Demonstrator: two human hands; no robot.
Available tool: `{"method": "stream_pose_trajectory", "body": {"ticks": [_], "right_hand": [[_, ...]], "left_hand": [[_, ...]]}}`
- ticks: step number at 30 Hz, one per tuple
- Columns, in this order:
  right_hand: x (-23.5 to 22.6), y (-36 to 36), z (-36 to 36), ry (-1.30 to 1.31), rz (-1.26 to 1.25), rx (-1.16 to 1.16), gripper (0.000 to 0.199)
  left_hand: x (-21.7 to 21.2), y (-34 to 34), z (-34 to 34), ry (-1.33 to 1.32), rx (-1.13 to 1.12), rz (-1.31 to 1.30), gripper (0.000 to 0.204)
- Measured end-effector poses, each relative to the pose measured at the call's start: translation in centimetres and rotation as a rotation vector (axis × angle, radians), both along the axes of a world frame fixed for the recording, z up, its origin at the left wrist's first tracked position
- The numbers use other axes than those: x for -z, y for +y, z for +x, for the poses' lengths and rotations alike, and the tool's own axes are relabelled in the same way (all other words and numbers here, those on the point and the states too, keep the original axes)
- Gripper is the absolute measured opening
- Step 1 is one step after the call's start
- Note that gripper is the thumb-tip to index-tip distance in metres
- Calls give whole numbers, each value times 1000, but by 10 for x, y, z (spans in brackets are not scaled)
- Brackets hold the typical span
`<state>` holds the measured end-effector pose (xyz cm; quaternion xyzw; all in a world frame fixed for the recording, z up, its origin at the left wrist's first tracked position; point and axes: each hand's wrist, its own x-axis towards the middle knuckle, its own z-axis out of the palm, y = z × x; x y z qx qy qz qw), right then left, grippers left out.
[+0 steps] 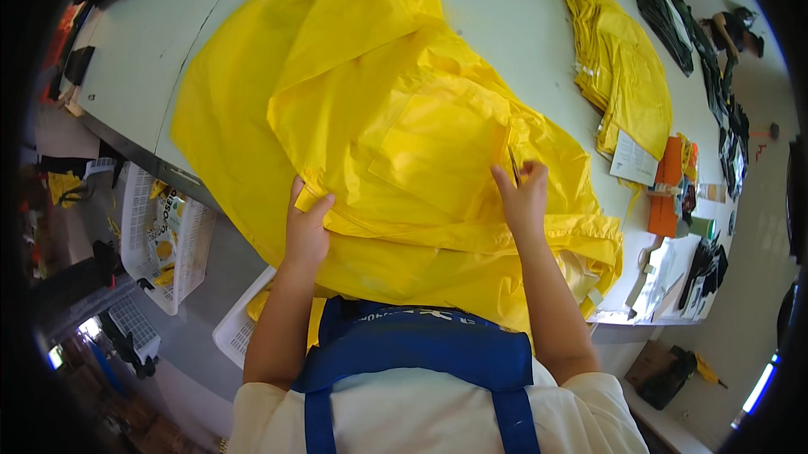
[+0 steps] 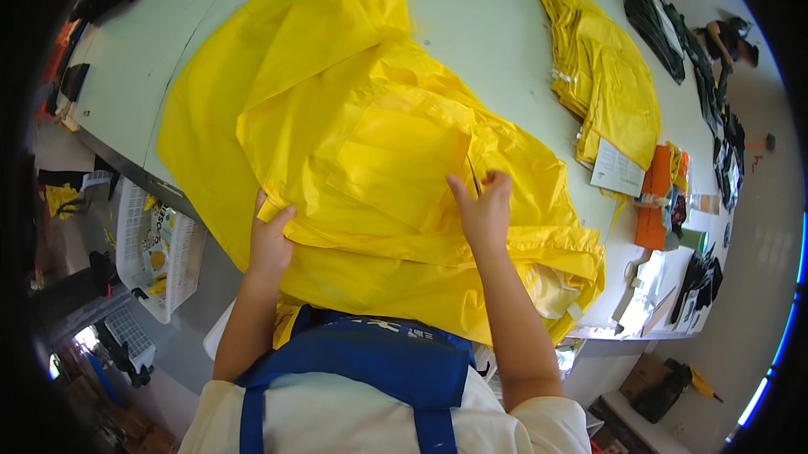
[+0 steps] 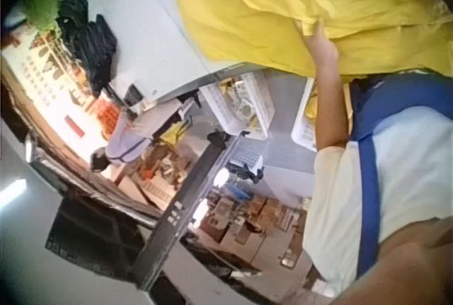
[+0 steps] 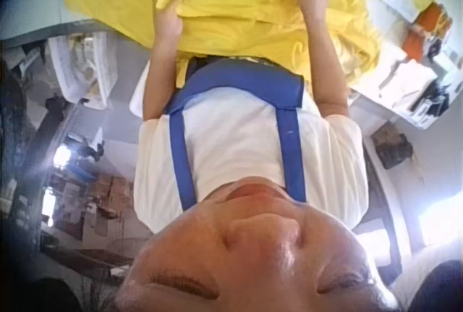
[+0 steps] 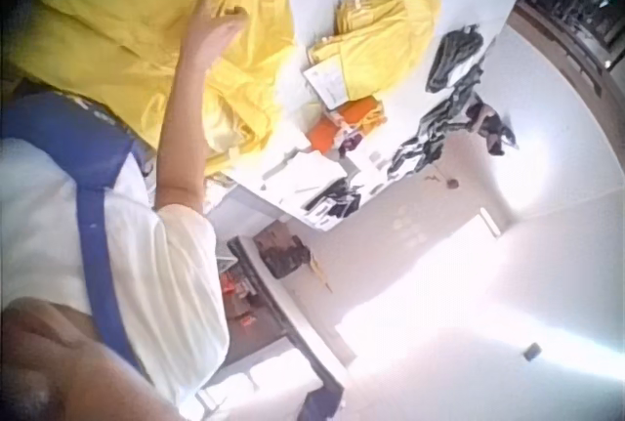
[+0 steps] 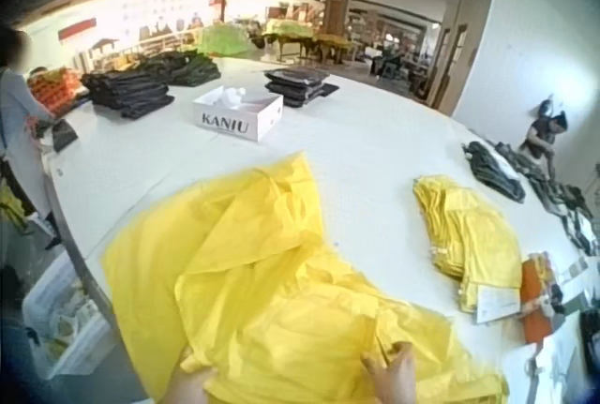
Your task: The person unfolds a yellow plastic raincoat on a table, smooths it out, and uses scissors to cut along seams and edges. They repeatedly lift, spread, and trim the material, handling the fabric and scissors throughout the clip.
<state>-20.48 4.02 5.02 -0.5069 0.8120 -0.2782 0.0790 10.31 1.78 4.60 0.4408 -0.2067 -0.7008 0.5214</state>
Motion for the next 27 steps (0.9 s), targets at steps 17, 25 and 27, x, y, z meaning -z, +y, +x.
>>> {"method": "stream_pose_trajectory", "body": {"ticks": [17,25,27], "right_hand": [[-8,24,-80,-1726,-181,241,16],[12,23,-98,-1356,73,209,9],[23,18,-95,-343,-123,180,14]], "left_hand": [[0,17,-1,93,27,287,44],[2,18,-2,371,-64,138,41],[5,14,-18,268,-219,161,35]]}}
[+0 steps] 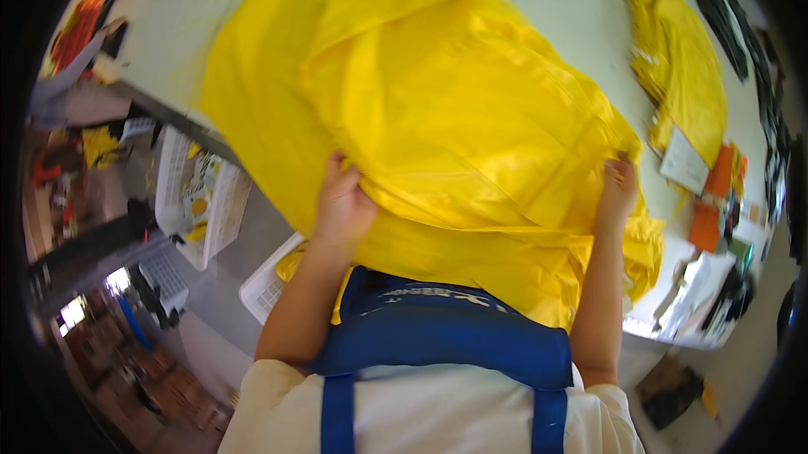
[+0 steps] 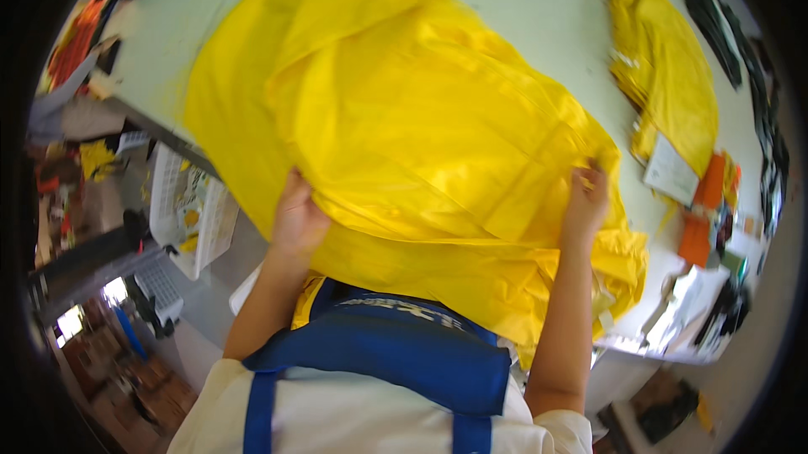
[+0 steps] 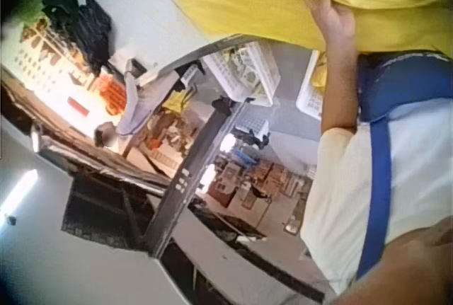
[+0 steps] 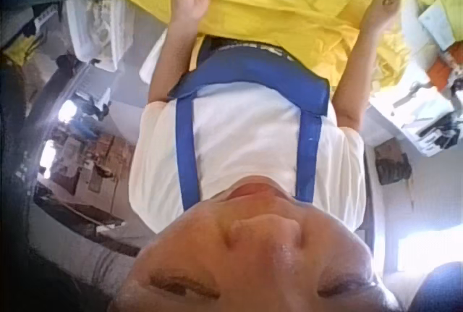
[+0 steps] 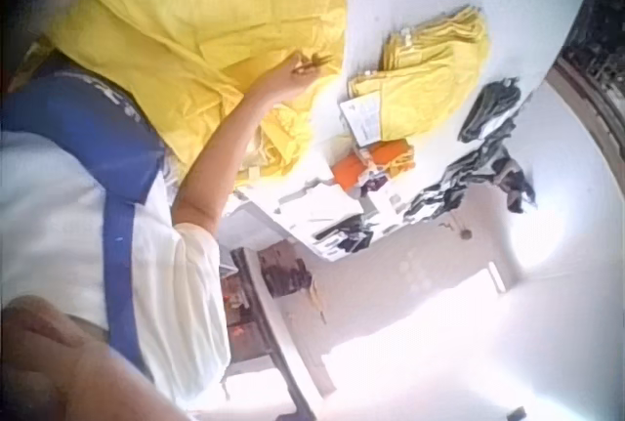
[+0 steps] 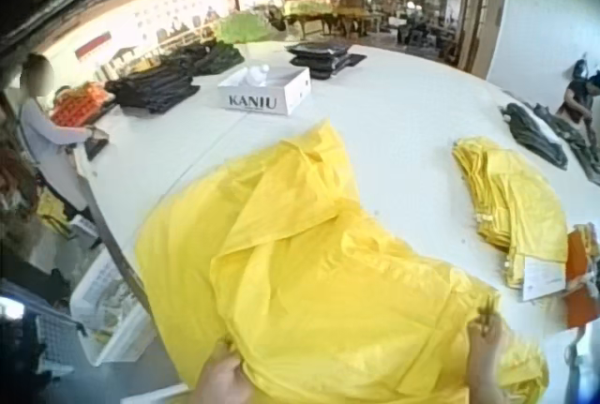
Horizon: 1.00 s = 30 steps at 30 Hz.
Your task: The person unfolds a yellow plastic raincoat on a table, smooths it out, and uses scissors to cut along seams and edges. They repeatedly lift, spread, and trim the material, handling the fabric and scissors throughout the clip.
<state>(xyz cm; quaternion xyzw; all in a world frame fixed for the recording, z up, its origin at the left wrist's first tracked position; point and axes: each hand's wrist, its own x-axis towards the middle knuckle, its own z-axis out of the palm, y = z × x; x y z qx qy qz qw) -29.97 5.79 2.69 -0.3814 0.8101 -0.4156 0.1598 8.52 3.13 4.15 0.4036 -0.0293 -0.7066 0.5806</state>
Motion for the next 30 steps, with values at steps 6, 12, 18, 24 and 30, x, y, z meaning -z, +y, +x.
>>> {"method": "stream_pose_trajectory", "body": {"ticks": [6,12,18,24,30], "right_hand": [[-85,-50,146,-473,105,-749,35],[-64,-43,223,-256,414,-1097,16],[-60,-37,224,-388,469,-1269,12],[-65,-33,239,-218,424,-1334,9],[-80,-59,242,-277,471,-1232,19]], "left_hand": [[-9,4,-11,14,-98,-78,22],[-3,5,-3,14,-141,78,27],[1,16,8,209,-109,143,20],[-5,19,24,-592,64,-46,9],[-19,22,39,-677,115,-161,11]]}}
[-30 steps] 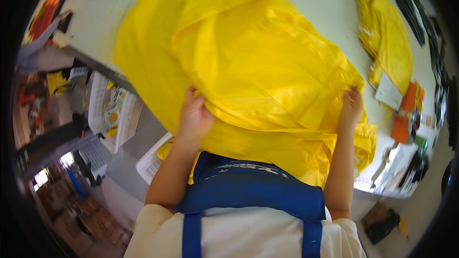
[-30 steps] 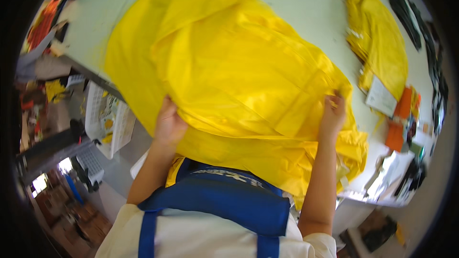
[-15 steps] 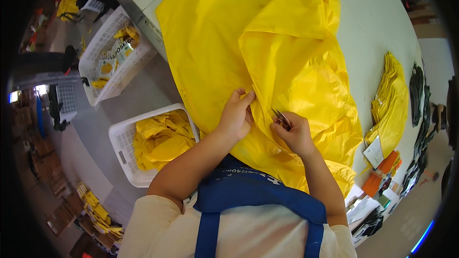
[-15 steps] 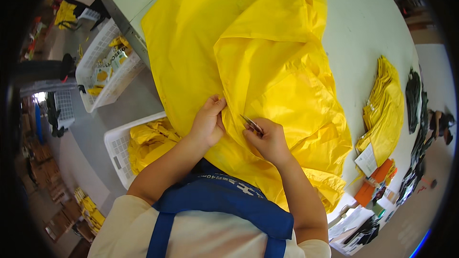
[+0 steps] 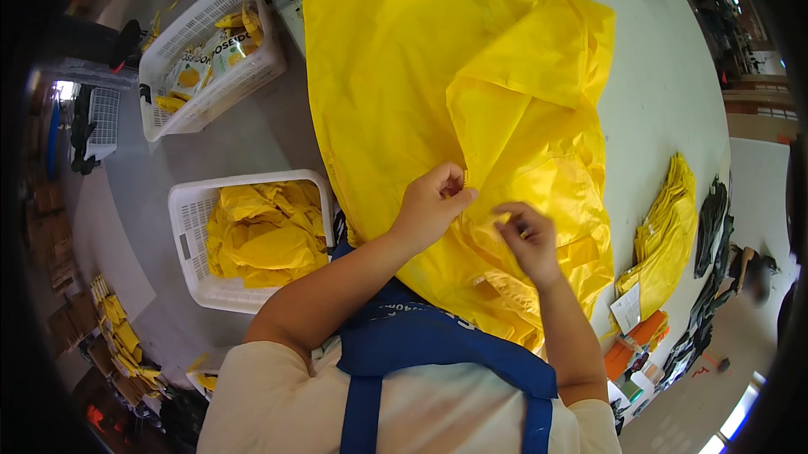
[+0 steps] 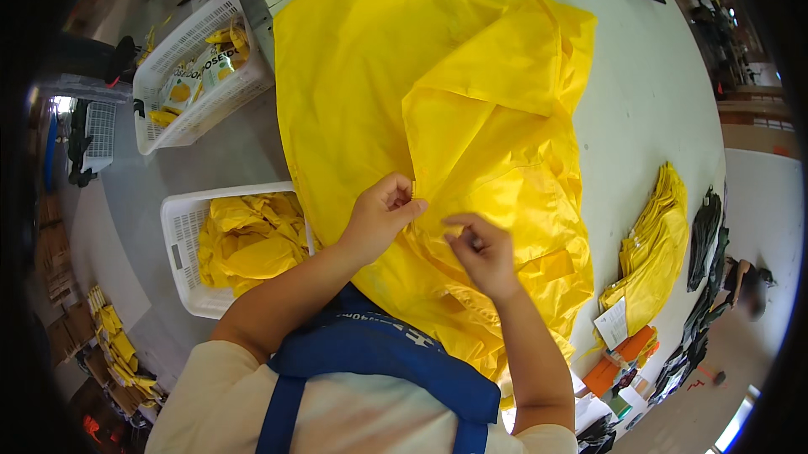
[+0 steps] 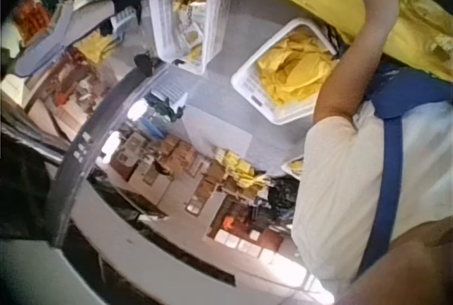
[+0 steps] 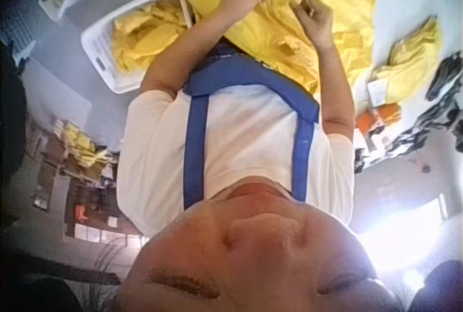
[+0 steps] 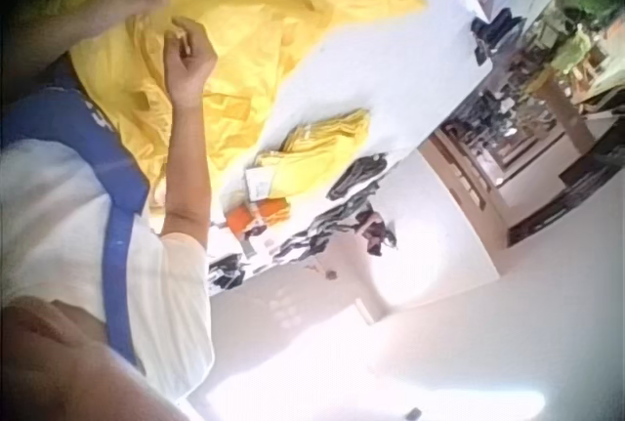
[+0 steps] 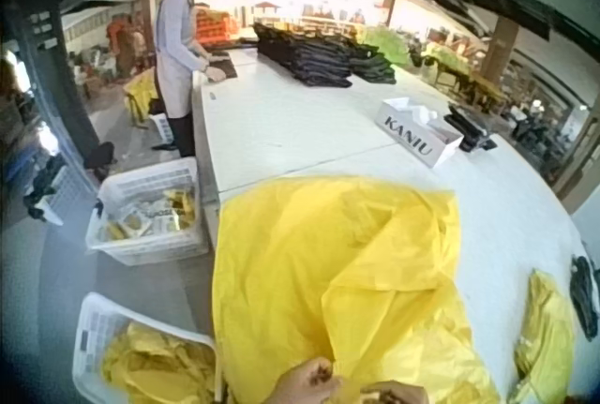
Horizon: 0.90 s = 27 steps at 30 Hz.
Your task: The person unfolds a yellow plastic raincoat on a table, smooths it out, and uses scissors to cut along seams and edges. They repeatedly lift, spread, and trim the material, handling the fabric and scissors throughout the clip.
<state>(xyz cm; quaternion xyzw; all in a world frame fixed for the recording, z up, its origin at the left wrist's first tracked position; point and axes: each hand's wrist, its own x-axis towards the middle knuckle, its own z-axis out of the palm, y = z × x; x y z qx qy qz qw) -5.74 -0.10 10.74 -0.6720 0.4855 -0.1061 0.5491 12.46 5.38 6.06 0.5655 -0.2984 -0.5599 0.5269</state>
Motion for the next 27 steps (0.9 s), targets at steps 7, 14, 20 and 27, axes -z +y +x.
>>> {"method": "stream_pose_trajectory", "body": {"ticks": [7,14,20,27], "right_hand": [[-39,-73,72,-49,-216,-652,24],[-14,-74,41,32,153,-486,6],[-4,-71,38,-59,164,-449,8],[-9,-66,32,-96,191,-369,7]], "left_hand": [[-2,20,12,-539,108,-346,13],[75,64,113,-850,-578,151,36],[58,73,130,295,-340,283,38],[53,61,125,383,-361,132,24]]}}
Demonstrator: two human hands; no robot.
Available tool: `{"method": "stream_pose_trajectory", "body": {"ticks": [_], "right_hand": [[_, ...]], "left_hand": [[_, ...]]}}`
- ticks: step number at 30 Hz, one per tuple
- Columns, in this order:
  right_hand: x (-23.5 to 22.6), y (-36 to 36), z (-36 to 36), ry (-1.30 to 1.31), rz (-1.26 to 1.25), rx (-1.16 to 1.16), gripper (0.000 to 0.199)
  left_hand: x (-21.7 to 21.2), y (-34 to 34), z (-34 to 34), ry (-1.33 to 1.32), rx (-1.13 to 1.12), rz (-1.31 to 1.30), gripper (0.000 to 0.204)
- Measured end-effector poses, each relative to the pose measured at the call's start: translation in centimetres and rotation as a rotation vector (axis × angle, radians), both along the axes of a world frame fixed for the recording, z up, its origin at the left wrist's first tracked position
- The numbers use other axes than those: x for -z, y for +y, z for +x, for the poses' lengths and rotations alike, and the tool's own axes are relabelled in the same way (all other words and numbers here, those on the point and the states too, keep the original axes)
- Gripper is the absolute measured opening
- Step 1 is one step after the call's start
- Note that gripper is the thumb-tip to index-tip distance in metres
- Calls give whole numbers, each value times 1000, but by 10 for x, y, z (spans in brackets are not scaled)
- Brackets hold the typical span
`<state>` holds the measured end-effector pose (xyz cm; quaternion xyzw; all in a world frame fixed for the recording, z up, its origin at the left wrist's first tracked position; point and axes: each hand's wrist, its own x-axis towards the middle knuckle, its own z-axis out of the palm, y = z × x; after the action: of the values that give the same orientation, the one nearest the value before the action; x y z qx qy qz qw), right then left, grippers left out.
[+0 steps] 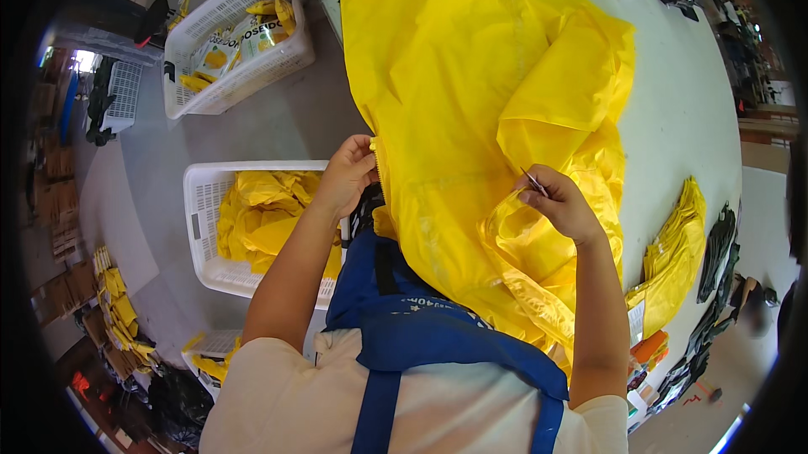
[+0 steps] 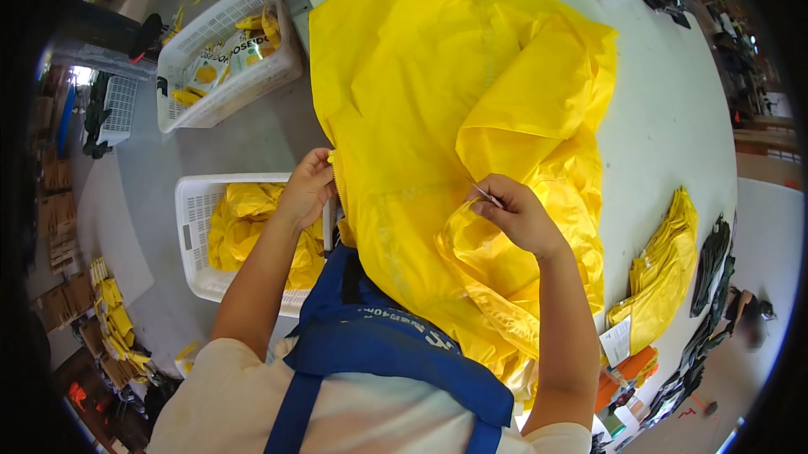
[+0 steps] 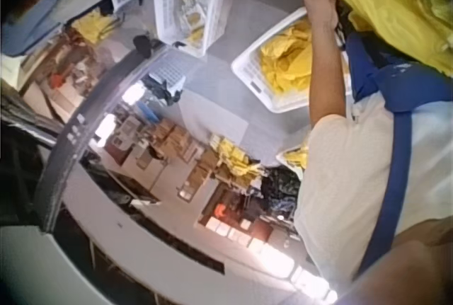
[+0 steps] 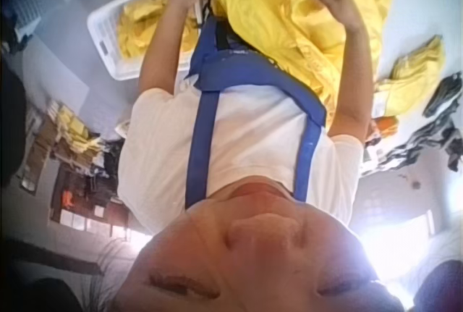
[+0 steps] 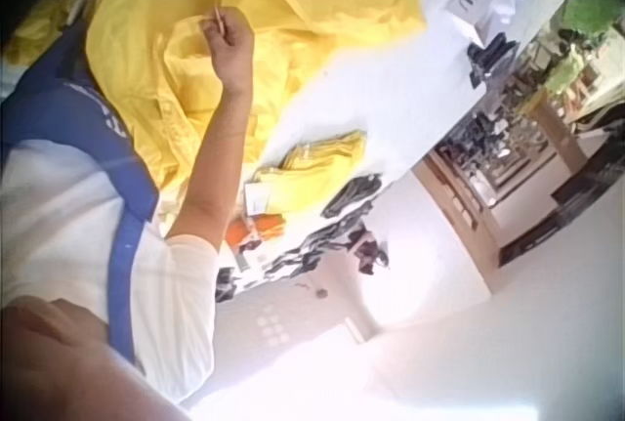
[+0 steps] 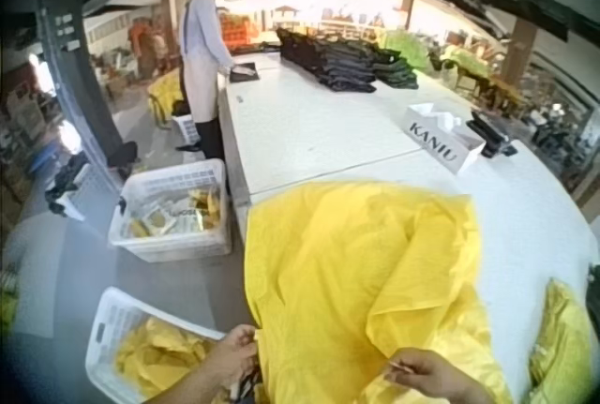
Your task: The person unfolds a yellow plastic raincoat on a table, smooths it out, and uses scissors to cut along seams and edges. They repeatedly lift, spread, and trim the material, handling the fabric and scissors throughout the clip.
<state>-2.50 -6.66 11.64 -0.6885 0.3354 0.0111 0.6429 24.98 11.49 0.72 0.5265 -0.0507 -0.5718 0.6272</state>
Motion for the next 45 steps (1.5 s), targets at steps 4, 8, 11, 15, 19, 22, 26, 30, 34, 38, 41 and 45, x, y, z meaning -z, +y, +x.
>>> {"method": "stream_pose_trajectory", "body": {"ticks": [4,8,11,15,19,22,26,30,34,38,41,45], "right_hand": [[-4,2,-5,-11,-17,16,6],[-8,6,-8,-125,-40,92,7],[-37,2,-2,-95,-61,62,9],[-61,9,19,-184,-157,115,16],[-76,15,22,-240,-111,224,17],[-81,14,14,-206,-171,240,20],[-86,15,6,-186,-247,223,21],[-90,15,-1,-193,-152,238,21],[-90,14,-3,-178,-185,216,21],[-90,17,-3,-182,-246,280,21],[-77,21,-4,-253,-379,455,20],[-67,-4,-31,-262,-585,699,17]], "left_hand": [[2,-1,8,-108,67,-119,12],[-38,-22,8,-831,136,-20,4],[-89,-46,3,-1345,181,-259,7],[-118,-84,-20,-1535,288,-582,12],[-147,-94,-55,-1466,430,-728,13],[-154,-97,-72,-1386,449,-787,15],[-160,-98,-80,-1385,470,-821,15],[-160,-99,-83,-1382,472,-829,15],[-161,-100,-86,-1342,535,-853,13],[-158,-101,-87,-1191,739,-837,10],[-149,-95,-100,-1133,787,-910,15],[-140,-80,-105,-1106,856,-943,17]]}}
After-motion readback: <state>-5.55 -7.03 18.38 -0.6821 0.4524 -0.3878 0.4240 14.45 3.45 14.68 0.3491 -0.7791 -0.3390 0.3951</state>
